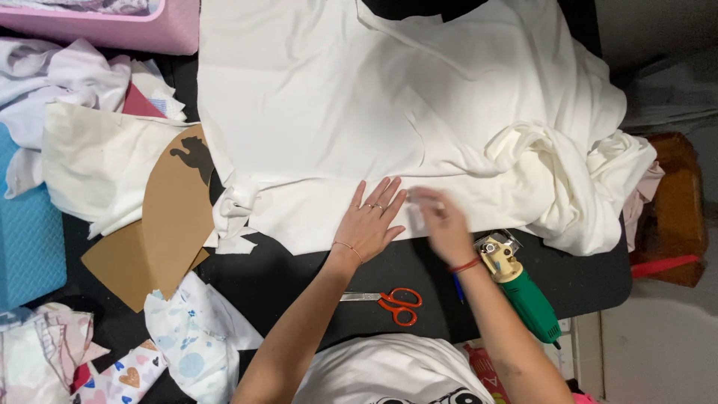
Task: Tracing patterns onto white fabric and cutting them out using a rotary cutter and scissors.
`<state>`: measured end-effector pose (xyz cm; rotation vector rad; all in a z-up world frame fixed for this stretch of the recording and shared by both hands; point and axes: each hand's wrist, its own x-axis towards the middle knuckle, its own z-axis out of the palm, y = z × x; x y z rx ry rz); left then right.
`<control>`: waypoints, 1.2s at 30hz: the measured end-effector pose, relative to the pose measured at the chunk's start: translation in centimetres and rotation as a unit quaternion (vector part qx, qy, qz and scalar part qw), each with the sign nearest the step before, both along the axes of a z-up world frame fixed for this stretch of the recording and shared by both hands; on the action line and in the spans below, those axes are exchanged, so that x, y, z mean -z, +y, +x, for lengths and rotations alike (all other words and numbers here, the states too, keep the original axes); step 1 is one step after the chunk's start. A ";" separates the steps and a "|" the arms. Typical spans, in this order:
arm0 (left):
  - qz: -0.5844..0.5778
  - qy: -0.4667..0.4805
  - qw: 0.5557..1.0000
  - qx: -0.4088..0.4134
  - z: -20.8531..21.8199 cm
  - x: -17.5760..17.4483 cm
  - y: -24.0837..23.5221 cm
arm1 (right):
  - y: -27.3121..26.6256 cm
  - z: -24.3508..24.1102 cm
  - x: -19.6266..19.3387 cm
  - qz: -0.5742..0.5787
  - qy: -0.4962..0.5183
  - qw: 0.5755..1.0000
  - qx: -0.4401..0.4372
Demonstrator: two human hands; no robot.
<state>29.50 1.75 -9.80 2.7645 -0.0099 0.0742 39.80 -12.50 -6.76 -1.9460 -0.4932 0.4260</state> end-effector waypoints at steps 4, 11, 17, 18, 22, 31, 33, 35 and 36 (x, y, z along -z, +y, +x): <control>-0.013 -0.017 1.000 -0.011 -2.2 -0.8 2.1 | 1.5 -2.7 -0.7 -0.229 -0.232 0.926 -0.192; 0.048 -0.033 0.980 -0.190 -10.0 -0.7 6.7 | -2.9 -1.8 -1.9 -0.252 -0.278 0.915 -0.146; 0.016 -0.200 0.950 -0.240 -14.9 -2.0 3.5 | -12.3 -1.5 5.2 -0.566 -0.051 0.812 -0.130; 0.022 -0.198 0.948 -0.248 -15.4 -3.6 3.8 | -11.2 -2.2 4.1 -0.563 -0.054 0.813 -0.138; 0.076 -0.207 0.890 -0.399 -18.1 -5.9 6.5 | -8.7 -4.1 0.9 -0.542 0.024 0.828 -0.141; -0.209 -0.041 0.711 -0.670 -23.5 -4.5 14.4 | -4.9 -6.0 -6.2 -0.535 0.120 0.793 -0.266; -0.179 -0.087 0.731 -0.653 -24.8 -5.0 14.6 | -4.0 -6.4 -7.5 -0.483 0.097 0.829 -0.265; -0.036 -0.351 0.684 -0.638 -24.7 -8.0 13.9 | -2.4 -6.6 -10.0 -0.456 0.112 0.855 -0.219; -0.041 -0.348 0.687 -0.636 -25.0 -8.6 13.3 | -2.6 -6.4 -9.7 -0.459 0.115 0.854 -0.215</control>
